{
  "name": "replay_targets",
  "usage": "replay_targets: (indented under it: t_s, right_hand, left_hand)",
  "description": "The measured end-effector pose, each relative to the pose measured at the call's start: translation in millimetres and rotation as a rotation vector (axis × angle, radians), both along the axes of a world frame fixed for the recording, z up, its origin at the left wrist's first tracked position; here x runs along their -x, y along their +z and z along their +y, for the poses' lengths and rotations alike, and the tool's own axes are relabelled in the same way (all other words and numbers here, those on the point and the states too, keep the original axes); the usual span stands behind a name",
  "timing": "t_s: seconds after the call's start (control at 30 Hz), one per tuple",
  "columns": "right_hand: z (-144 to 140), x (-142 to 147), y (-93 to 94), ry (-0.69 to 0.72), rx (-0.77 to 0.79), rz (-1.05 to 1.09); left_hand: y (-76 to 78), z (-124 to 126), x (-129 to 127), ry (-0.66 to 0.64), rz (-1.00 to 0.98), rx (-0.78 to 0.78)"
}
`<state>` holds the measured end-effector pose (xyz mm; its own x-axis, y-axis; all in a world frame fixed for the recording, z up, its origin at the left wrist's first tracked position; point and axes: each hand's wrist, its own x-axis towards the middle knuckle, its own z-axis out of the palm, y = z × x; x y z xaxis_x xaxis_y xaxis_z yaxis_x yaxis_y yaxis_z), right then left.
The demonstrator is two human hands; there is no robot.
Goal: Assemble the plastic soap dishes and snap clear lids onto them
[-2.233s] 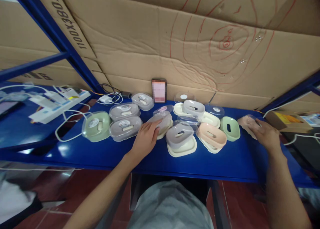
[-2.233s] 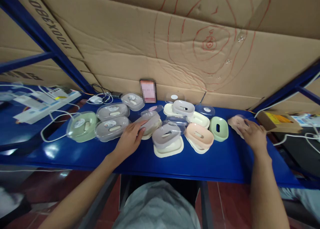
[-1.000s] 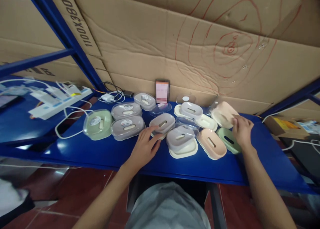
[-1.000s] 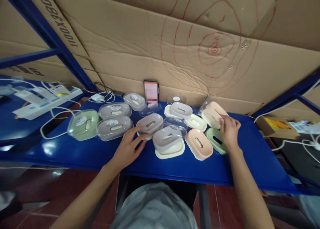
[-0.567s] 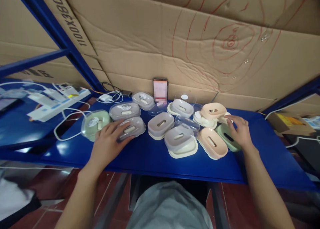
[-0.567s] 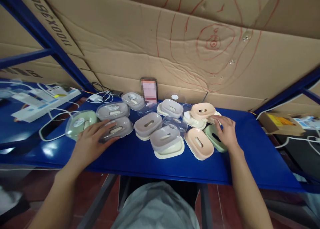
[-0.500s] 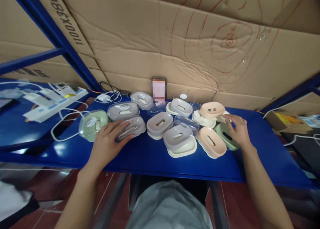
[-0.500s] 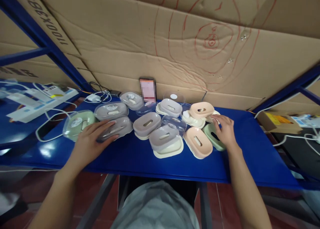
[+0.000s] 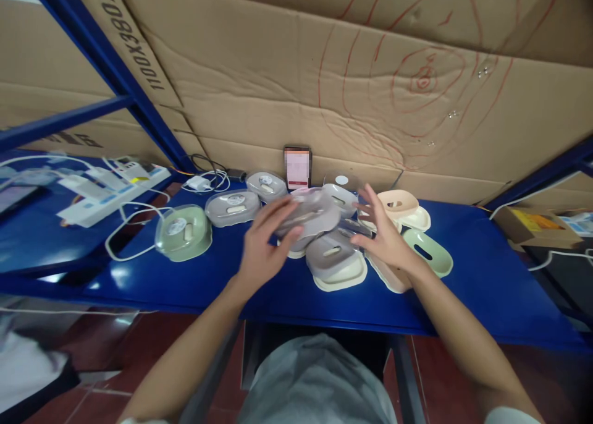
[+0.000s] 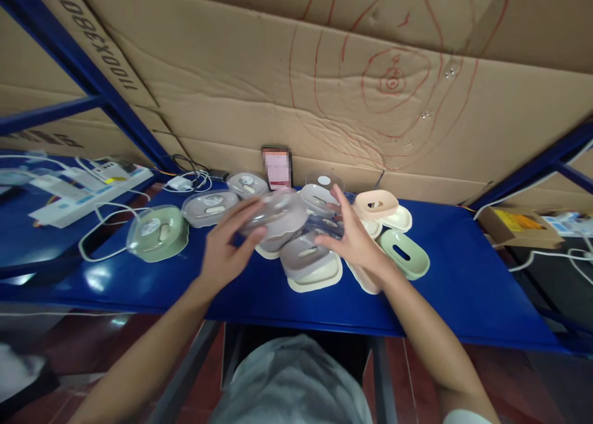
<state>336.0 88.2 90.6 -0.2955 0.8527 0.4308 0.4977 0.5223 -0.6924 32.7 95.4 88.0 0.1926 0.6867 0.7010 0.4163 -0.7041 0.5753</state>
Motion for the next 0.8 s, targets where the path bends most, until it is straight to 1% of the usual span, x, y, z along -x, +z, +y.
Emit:
replay_targets:
  t_s: [0.03,0.07,0.13,0.17,0.23,0.3,0.37,0.47,0.57,0.63,0.73,0.8]
  right_hand:
    - [7.7,2.9,-2.7,0.02,0.058,0.077]
    - [14.4,3.3,-6.0,0.01,0.094,0.131]
    - [23.0,-2.7,-13.3,-0.063,0.123,0.172]
    - [24.7,-8.0,-16.8,-0.102,0.12,0.175]
    - [23.9,-20.2,-22.4,-0.147,0.104,0.165]
    - [21.0,-30.9,-24.8,-0.183,0.077,0.151]
    - [19.2,-37.5,-24.3,-0.232,0.052,0.137]
    - [18.6,-38.2,-20.4,-0.274,0.006,0.086]
    - [14.6,-28.6,-15.8,-0.228,-0.118,-0.034]
    - [8.8,-19.0,-13.5,-0.177,-0.221,-0.131]
    - [0.1,-6.8,-12.5,-0.145,-0.328,-0.218]
    - [-3.1,-3.8,-12.6,-0.153,-0.358,-0.234]
  left_hand:
    - [2.3,10.6,-17.7,-0.105,0.008,-0.007]
    - [2.3,22.3,-34.1,-0.204,0.019,0.013]
    - [-4.1,46.0,-60.0,-0.32,0.002,0.121]
    - [-9.9,56.7,-68.5,-0.349,-0.017,0.19]
    - [-23.6,73.0,-76.4,-0.327,-0.046,0.287]
    - [-35.1,81.0,-75.2,-0.28,-0.018,0.29]
    - [-40.0,81.3,-70.5,-0.265,0.05,0.244]
    - [-35.7,73.1,-66.3,-0.281,0.173,0.127]
    - [-29.7,62.7,-68.2,-0.259,0.293,-0.057]
    - [-29.7,57.3,-70.1,-0.301,0.352,-0.138]
    - [-32.6,52.6,-70.6,-0.399,0.37,-0.178]
    - [-32.4,51.0,-69.7,-0.414,0.339,-0.161]
